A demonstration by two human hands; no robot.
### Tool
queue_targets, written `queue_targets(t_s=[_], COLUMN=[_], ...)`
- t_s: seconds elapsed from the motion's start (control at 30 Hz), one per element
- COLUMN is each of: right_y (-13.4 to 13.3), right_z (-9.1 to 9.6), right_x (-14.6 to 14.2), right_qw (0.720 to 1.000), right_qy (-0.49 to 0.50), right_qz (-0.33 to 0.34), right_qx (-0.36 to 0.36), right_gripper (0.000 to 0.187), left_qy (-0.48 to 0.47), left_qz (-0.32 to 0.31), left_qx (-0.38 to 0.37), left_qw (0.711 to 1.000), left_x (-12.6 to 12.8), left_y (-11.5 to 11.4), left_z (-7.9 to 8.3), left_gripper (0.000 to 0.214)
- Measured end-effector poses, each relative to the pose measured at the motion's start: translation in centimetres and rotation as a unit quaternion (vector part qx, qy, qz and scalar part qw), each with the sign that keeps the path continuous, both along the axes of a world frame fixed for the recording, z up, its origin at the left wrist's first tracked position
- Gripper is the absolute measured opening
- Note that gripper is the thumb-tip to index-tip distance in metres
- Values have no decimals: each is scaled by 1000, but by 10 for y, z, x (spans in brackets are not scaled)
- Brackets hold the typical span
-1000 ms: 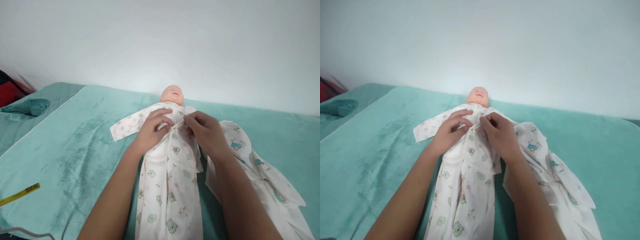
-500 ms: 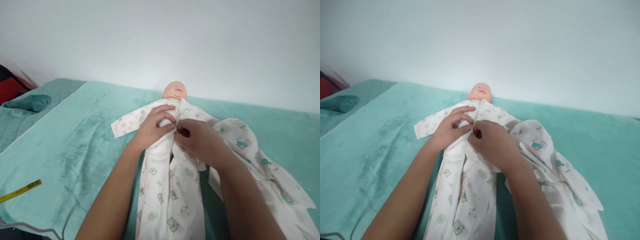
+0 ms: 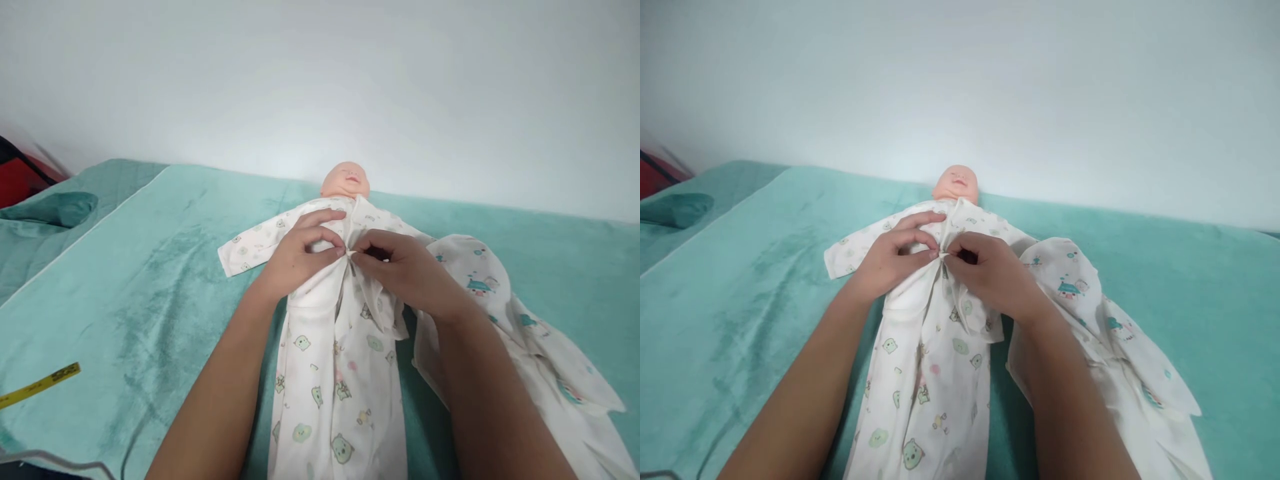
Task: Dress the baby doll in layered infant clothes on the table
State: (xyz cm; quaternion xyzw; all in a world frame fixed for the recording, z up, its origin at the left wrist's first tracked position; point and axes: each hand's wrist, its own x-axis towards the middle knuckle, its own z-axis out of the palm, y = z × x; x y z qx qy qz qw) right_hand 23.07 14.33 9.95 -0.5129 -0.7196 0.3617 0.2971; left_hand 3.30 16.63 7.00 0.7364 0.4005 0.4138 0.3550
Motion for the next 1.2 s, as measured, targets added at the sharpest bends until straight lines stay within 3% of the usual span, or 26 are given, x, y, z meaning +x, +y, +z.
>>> queue_targets(t_s=[0.5, 0.73, 0.87, 1.0, 1.1, 1.2], right_y=[2, 4, 7, 14, 18, 20], right_z=[-8, -9, -15, -26, -32, -33], right_x=[-13, -16, -14, -12, -11, -8], right_qw=[993, 980, 957, 909, 875, 865], right_qy=[31, 114, 203, 265, 269, 248], right_qz=[-111, -155, -201, -322, -400, -435], right_qx=[14, -51, -52, 22, 45, 39], right_gripper=[18, 18, 19, 15, 14, 12], left_qy=[-19, 24, 62, 59, 38, 11], left_qz=[13, -3, 8, 13, 18, 34], left_qx=[-1, 24, 50, 34, 18, -1], left_qw=[1000, 999, 997, 998, 999, 999], left_x=[1, 5, 7, 6, 5, 3], left_y=[1, -2, -5, -6, -5, -4], left_z=[-3, 1, 5, 4, 3, 3], left_gripper=[9, 8, 18, 13, 10, 13])
